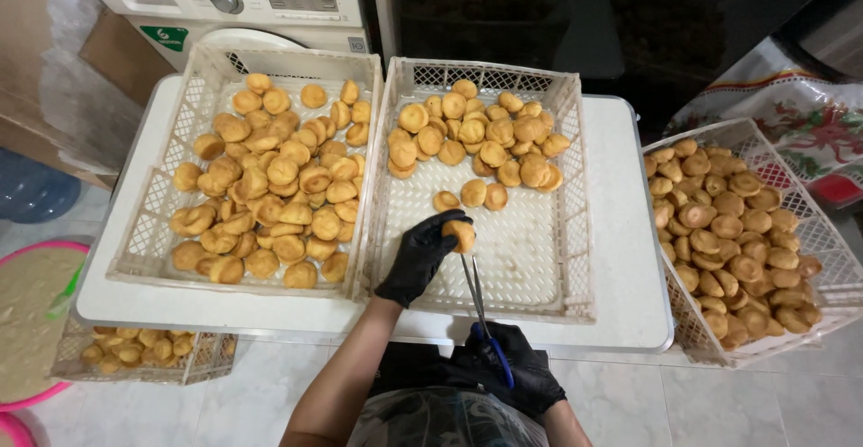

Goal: Cutting small pastries open using scissors and organizing them in plastic crates

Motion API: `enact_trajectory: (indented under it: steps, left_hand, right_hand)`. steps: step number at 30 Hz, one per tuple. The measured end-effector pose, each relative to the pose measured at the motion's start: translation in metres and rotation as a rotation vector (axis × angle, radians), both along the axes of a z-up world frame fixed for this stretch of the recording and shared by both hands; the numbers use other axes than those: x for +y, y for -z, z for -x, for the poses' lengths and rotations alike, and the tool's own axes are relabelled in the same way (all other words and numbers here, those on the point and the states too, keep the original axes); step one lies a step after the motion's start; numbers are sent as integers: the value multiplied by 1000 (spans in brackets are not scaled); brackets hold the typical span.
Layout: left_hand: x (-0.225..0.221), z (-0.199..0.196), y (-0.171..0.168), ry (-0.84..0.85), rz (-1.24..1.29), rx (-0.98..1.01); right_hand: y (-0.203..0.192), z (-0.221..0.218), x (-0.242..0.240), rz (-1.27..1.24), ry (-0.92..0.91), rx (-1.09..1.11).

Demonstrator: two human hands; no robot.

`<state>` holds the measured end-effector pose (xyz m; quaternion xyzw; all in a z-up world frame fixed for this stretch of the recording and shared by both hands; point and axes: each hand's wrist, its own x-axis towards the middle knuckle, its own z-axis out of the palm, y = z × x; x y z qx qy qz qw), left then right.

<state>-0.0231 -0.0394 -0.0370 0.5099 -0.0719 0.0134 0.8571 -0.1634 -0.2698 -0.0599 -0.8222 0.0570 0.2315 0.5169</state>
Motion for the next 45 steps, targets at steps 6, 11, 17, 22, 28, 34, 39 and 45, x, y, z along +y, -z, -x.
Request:
enact_trajectory:
  steps: [6, 11, 17, 22, 28, 34, 39, 45]
  left_hand:
    - [-7, 15, 4, 101, 10, -17]
    - [-12, 25, -3, 130, 21, 214]
    - [-5, 32, 4, 211, 128, 147]
    - [4, 36, -3, 232, -6, 53]
    - [22, 31, -18, 395, -162, -52]
    - [37, -17, -9, 50, -82, 6]
    - [11, -44, -9, 181, 391, 113]
    - [-14, -75, 49, 53, -1300, -385]
  right_hand:
    - [-26, -15, 16, -222, -156, -198]
    - [19, 2, 9, -188, -76, -194]
    - [-24, -8, 38, -358, -134, -235]
    - [-19, -6, 46, -332, -40, -103]
    - [-40, -10, 43, -215, 34, -95]
    - [-2, -17, 37, -752, 400, 260]
    - [19, -19, 29, -808, 433, 251]
    - [26, -13, 25, -718, 390, 181]
